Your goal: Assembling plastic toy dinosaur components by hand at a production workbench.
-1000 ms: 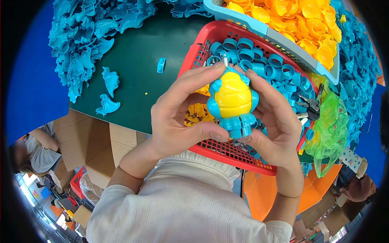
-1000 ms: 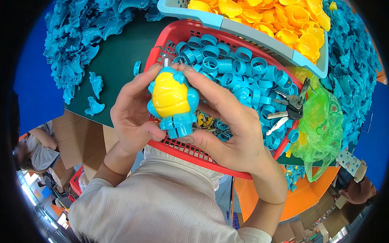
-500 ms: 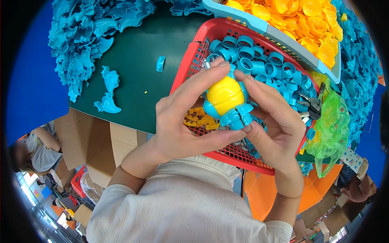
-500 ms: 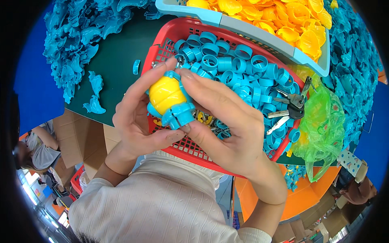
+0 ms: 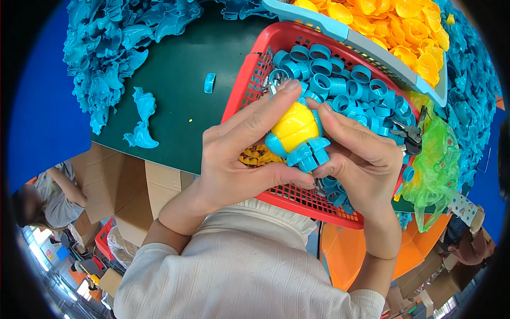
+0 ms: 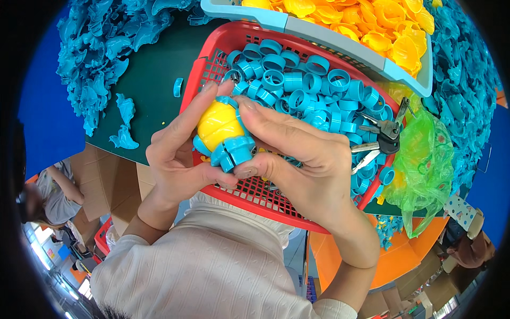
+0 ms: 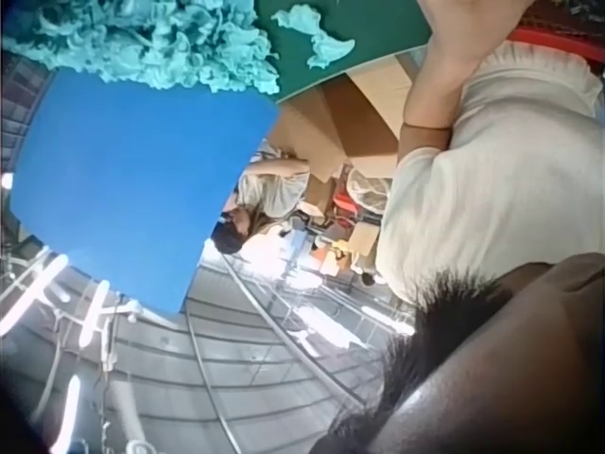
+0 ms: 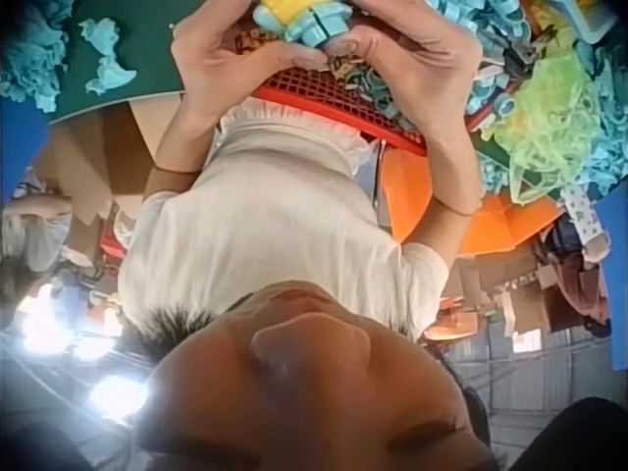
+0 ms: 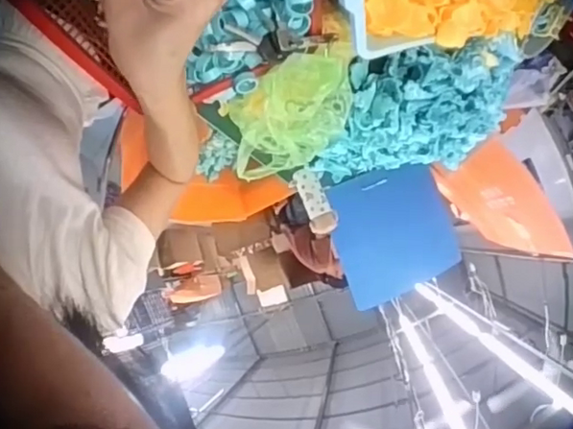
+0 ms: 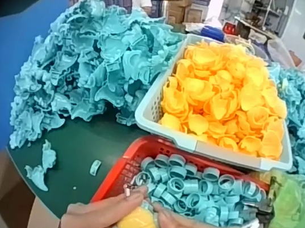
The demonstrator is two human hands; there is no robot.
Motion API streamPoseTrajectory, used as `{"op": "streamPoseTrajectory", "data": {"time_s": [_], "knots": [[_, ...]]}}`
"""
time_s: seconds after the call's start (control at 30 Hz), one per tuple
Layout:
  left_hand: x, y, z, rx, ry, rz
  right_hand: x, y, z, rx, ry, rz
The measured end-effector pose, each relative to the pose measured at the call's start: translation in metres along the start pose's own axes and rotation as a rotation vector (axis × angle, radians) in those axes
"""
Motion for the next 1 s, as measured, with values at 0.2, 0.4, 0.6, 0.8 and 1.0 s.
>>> {"op": "streamPoseTrajectory", "data": {"time_s": [0.2,0.4,0.6,0.8,1.0], "knots": [[0.002,0.004,0.004,-0.074,0.067,-0.050,-0.002,-0.006,0.008,0.008,-0.005,-0.092],[0.001,-0.006,0.003,0.100,0.126,-0.405,-0.001,-0.007,0.005,0.018,-0.026,0.209],[0.011,-0.001,-0.001,0.048,0.173,-0.209,0.000,0.000,0.003,-0.101,0.028,0.141],[0.004,0.001,0.004,-0.018,0.085,-0.331,0.001,-0.006,0.007,0.057,0.014,-0.033],[0.003,0.001,0.006,0.034,0.060,-0.309,0.002,-0.004,0.006,0.048,0.076,-0.020]]}}
Point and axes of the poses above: each hand's wrist, its own z-axis towards the middle knuckle, its own x-axis out of the back of the hand, y = z × x, the point moved 6 cm from there along z, towards the middle knuckle
